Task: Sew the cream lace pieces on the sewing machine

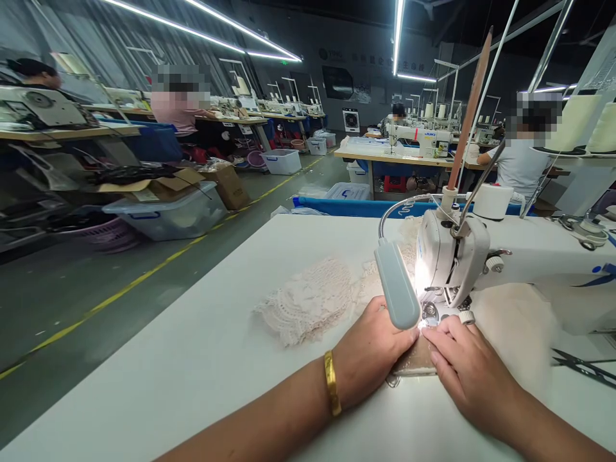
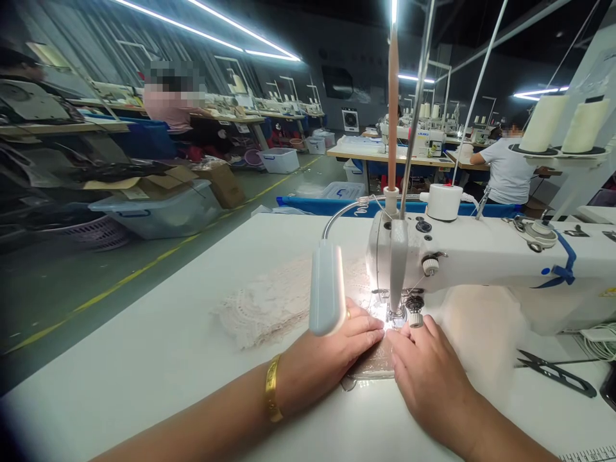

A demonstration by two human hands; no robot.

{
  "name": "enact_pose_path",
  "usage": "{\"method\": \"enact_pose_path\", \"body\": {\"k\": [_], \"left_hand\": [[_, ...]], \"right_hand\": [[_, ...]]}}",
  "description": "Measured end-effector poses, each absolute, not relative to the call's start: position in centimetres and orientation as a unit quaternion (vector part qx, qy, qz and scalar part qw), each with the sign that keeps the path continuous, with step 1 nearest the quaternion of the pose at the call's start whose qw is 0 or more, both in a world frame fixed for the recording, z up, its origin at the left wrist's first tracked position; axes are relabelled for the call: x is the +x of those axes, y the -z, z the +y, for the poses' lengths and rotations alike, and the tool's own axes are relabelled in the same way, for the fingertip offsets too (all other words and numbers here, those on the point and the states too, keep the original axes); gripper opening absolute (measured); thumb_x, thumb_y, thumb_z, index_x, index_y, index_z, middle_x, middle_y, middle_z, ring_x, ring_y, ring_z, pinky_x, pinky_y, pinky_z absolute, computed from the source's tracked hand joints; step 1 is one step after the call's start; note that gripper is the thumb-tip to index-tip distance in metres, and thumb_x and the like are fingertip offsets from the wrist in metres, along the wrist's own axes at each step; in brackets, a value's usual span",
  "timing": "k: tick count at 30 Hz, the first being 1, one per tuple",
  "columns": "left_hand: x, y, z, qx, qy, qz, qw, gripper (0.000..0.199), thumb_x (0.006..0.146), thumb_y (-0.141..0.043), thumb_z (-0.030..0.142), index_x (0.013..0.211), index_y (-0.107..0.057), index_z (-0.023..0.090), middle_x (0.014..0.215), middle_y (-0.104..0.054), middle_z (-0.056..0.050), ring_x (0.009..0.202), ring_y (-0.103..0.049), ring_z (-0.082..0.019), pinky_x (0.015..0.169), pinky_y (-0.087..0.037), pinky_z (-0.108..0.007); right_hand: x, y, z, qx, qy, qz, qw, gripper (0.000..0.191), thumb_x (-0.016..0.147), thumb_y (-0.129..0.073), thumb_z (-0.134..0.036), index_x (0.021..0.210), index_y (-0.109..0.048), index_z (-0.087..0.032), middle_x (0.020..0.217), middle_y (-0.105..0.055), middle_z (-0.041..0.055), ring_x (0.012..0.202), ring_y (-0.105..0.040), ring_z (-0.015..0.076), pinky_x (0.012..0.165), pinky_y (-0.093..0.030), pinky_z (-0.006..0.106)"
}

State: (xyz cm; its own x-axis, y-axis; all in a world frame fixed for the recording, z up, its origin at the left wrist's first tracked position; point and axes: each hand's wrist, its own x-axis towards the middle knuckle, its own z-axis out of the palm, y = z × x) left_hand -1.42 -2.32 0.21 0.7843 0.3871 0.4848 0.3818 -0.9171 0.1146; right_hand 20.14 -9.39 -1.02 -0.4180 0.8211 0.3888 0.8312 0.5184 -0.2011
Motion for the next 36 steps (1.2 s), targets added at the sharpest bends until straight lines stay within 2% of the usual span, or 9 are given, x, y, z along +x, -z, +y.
{"method": "enact_pose_path", "body": {"k": [3, 8, 14, 21, 25, 28, 30, 33, 36], "left_hand": [[-1.3, -0.3, -2.2, 0.944, -0.259, 0.203, 0.006, 0.029, 0.107, -0.042, 0.011, 0.096, -0.068, 0.018, 0.098, -0.077, -0.005, 0.094, -0.069, -0.023, 0.097, -0.047, -0.046], [-1.1, -0.6, -1.8, 0.944, -0.238, 0.227, -0.002, 0.022, 0.1, -0.05, 0.005, 0.094, -0.068, 0.017, 0.1, -0.077, -0.005, 0.094, -0.07, -0.023, 0.097, -0.049, -0.046], [-0.8, -0.6, -1.0, 0.942, -0.247, 0.227, -0.012, 0.019, 0.102, -0.052, 0.011, 0.1, -0.069, 0.018, 0.106, -0.077, -0.004, 0.1, -0.069, -0.023, 0.101, -0.048, -0.044], [-0.6, -0.5, -1.2, 0.94, -0.24, 0.243, -0.003, 0.02, 0.1, -0.051, 0.009, 0.098, -0.069, 0.019, 0.106, -0.077, -0.005, 0.097, -0.068, -0.023, 0.099, -0.048, -0.043], [-0.5, -0.5, -1.0, 0.936, -0.227, 0.268, 0.039, 0.022, 0.098, -0.051, 0.009, 0.096, -0.07, 0.02, 0.106, -0.077, -0.005, 0.097, -0.068, -0.022, 0.1, -0.048, -0.042], [-0.4, -0.5, -1.0, 0.927, -0.215, 0.302, 0.055, 0.02, 0.101, -0.051, 0.015, 0.099, -0.07, 0.02, 0.108, -0.075, -0.006, 0.101, -0.067, -0.023, 0.097, -0.05, -0.039], [-0.5, -0.8, -1.4, 0.925, -0.199, 0.322, 0.04, 0.014, 0.102, -0.055, 0.021, 0.1, -0.069, 0.02, 0.111, -0.074, -0.007, 0.107, -0.066, -0.026, 0.097, -0.051, -0.04], [-1.3, -1.5, -2.3, 0.934, -0.142, 0.329, 0.012, 0.012, 0.099, -0.065, 0.032, 0.098, -0.067, 0.02, 0.113, -0.073, -0.007, 0.108, -0.067, -0.028, 0.099, -0.049, -0.043], [-3.2, -2.6, -2.7, 0.934, -0.109, 0.338, 0.029, 0.016, 0.099, -0.065, 0.035, 0.093, -0.067, 0.02, 0.109, -0.075, -0.006, 0.102, -0.069, -0.026, 0.095, -0.049, -0.04]], "right_hand": [[20.1, 1.0, -9.3, -0.494, 0.009, -0.84, 0.223, 0.023, 0.1, -0.041, -0.011, 0.096, -0.061, -0.021, 0.091, -0.063, 0.0092, 0.073, -0.055, 0.0234, 0.067, -0.054, 0.04], [20.3, 1.2, -9.3, -0.5, 0.004, -0.835, 0.228, 0.032, 0.101, -0.041, -0.013, 0.123, -0.063, -0.02, 0.09, -0.065, 0.0076, 0.074, -0.058, 0.0246, 0.067, -0.055, 0.041], [20.9, 0.9, -8.9, -0.529, -0.009, -0.803, 0.274, 0.033, 0.105, -0.042, -0.021, 0.136, -0.056, -0.019, 0.101, -0.07, 0.0098, 0.094, -0.065, 0.0295, 0.079, -0.057, 0.046], [21.3, 1.0, -8.6, -0.511, -0.03, -0.8, 0.314, 0.032, 0.106, -0.041, -0.022, 0.138, -0.049, -0.023, 0.095, -0.067, 0.0062, 0.093, -0.065, 0.0279, 0.081, -0.057, 0.045], [21.2, 1.5, -8.9, -0.518, -0.033, -0.796, 0.313, 0.028, 0.106, -0.042, -0.022, 0.133, -0.053, -0.024, 0.095, -0.068, 0.0057, 0.09, -0.067, 0.0267, 0.079, -0.057, 0.043], [21.1, 1.7, -9.3, -0.499, -0.036, -0.811, 0.303, 0.028, 0.107, -0.039, -0.02, 0.13, -0.055, -0.025, 0.094, -0.07, 0.0048, 0.085, -0.068, 0.0248, 0.079, -0.056, 0.041], [21.3, 2.0, -9.6, -0.463, -0.027, -0.832, 0.303, 0.032, 0.106, -0.039, -0.017, 0.132, -0.055, -0.026, 0.103, -0.072, 0.0054, 0.09, -0.069, 0.0237, 0.081, -0.054, 0.04], [22.1, 3.7, -9.4, -0.393, 0.019, -0.868, 0.301, 0.033, 0.101, -0.052, -0.02, 0.133, -0.057, -0.028, 0.113, -0.074, 0.005, 0.098, -0.069, 0.0242, 0.084, -0.052, 0.038], [23.0, 6.7, -8.4, -0.329, 0.093, -0.886, 0.313, 0.033, 0.094, -0.057, -0.028, 0.126, -0.065, -0.034, 0.1, -0.077, 0.0006, 0.089, -0.069, 0.0255, 0.077, -0.049, 0.039]]}}
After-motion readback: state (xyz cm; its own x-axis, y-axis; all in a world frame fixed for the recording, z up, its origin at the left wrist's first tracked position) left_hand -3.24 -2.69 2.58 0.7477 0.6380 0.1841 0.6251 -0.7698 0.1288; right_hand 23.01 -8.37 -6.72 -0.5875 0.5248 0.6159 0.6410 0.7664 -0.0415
